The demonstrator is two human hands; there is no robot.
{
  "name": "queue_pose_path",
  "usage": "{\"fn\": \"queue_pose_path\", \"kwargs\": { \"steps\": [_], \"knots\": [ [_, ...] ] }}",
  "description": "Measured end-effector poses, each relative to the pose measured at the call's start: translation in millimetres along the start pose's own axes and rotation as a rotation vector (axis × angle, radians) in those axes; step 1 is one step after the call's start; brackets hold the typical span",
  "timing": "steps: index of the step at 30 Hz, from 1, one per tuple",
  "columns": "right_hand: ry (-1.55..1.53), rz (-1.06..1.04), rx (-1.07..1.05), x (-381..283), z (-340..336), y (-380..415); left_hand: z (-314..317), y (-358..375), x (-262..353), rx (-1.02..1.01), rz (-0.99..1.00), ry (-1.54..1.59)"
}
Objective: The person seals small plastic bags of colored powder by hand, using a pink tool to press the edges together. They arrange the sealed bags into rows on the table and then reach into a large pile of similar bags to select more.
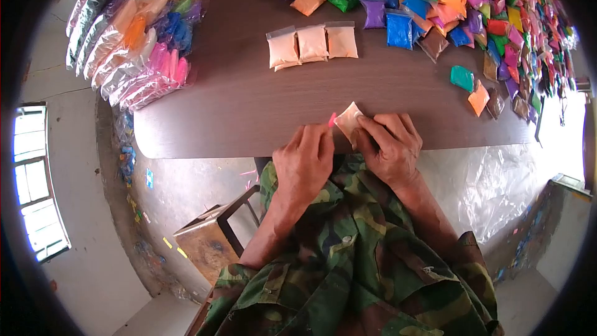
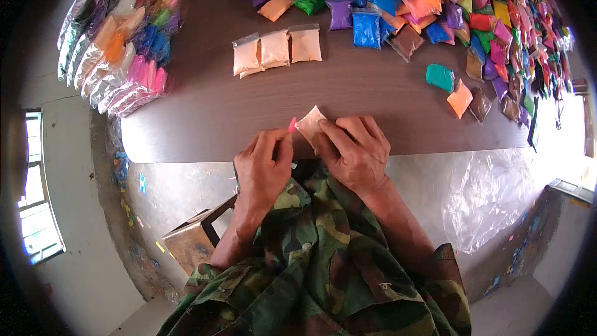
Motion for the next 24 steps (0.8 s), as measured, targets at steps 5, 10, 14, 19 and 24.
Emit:
{"fn": "queue_pose_path", "kwargs": {
  "steps": [5,10,14,19,24],
  "knots": [
    [-0.031,-0.003,0.029,-1,0,-1,8,16,14,-0.084,0.041,0.019],
    [-0.020,0.002,0.037,-1,1,0,3,3,1,-0.003,0.021,-0.131],
    [-0.039,-0.015,0.055,-1,0,-1,4,13,9,0.049,0.110,-0.031],
    [-0.050,-0.027,0.075,2,2,3,6,21,11,-0.023,0.104,-0.048],
    [-0.021,-0.031,0.070,4,4,4,3,10,-3,0.062,0.105,-0.151]
  ]
}}
Point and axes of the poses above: each hand's wrist, its own y-axis away from the middle knuckle, its own z-axis out of the palm, x = y × z, the point moved 1 cm from there along -y, towards the middle knuckle, and after that the axes turned 8 degrees about z, right-handed, at the moved point
